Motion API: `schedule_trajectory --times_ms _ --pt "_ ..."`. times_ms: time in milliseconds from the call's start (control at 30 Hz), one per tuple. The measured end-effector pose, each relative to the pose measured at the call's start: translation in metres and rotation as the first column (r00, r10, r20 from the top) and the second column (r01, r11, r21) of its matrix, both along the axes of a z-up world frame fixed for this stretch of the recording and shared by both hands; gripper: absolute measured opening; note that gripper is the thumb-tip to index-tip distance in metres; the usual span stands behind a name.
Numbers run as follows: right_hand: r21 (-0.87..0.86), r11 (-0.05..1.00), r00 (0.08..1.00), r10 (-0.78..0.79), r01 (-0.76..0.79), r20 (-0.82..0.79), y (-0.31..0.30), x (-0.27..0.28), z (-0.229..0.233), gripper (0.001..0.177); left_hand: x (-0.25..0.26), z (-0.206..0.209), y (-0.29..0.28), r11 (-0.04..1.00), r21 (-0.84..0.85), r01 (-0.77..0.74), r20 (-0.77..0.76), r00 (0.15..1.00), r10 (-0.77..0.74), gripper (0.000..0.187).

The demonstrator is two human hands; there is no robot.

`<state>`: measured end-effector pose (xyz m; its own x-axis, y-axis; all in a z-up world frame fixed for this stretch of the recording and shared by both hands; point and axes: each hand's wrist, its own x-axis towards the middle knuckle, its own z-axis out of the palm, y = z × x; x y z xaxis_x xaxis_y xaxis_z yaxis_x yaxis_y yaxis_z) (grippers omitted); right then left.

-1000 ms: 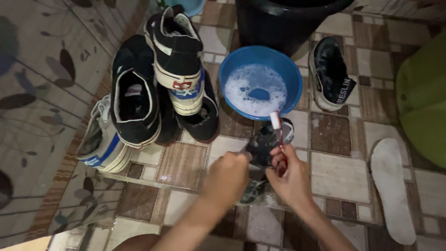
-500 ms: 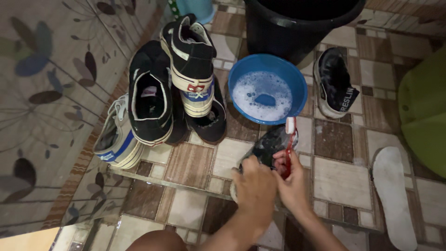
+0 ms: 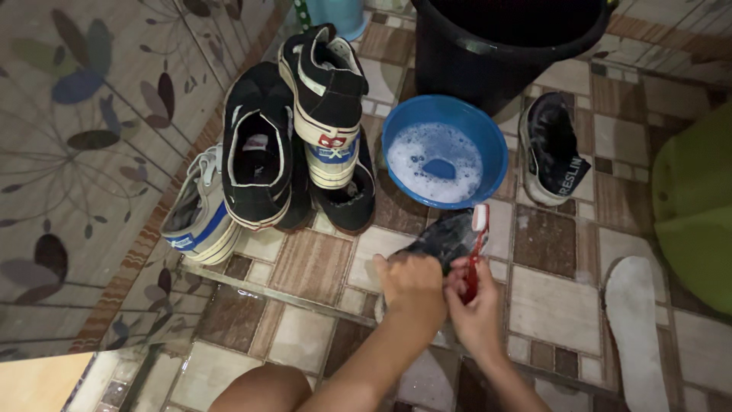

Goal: The person scrubs the soles and uppers of several pairs of shoes and insoles using a toothbrush and soapy water. They dip the brush into a blue bowl of suds and scrub the items on the tiled floor, occasionally rinsing the brush in a black bucket.

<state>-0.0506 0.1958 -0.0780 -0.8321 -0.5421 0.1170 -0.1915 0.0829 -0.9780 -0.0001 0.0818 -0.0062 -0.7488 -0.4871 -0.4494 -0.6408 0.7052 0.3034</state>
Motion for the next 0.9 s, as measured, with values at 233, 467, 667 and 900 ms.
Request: schedule_trajectory --times_ms 233,467,667,900 --pt "-0.001 1.0 0.999 0.024 -0.024 -0.039 0.009 0.002 -0.005 0.037 0.014 -0.011 -0.025 0.972 0.023 0.233 -0.149 0.962 -0.227 0.038" --pt "0.047 0.999 0.99 0.001 0.005 -0.141 0.012 0.007 0.031 0.054 0.023 0.007 -0.029 0.927 0.344 -0.151 -0.438 0.848 0.3 0.033" --pt "0.015 0.996 0.991 -0.091 0.093 -0.093 0.004 0.01 0.05 0.05 0.018 -0.013 -0.005 0.551 0.807 -0.213 -0.432 0.424 0.796 0.022" --pt "0.069 0.994 0.996 -0.087 0.088 -0.017 0.005 0.003 0.046 0.049 0.013 -0.038 -0.02 0.158 0.955 -0.253 0.007 0.549 0.836 0.032"
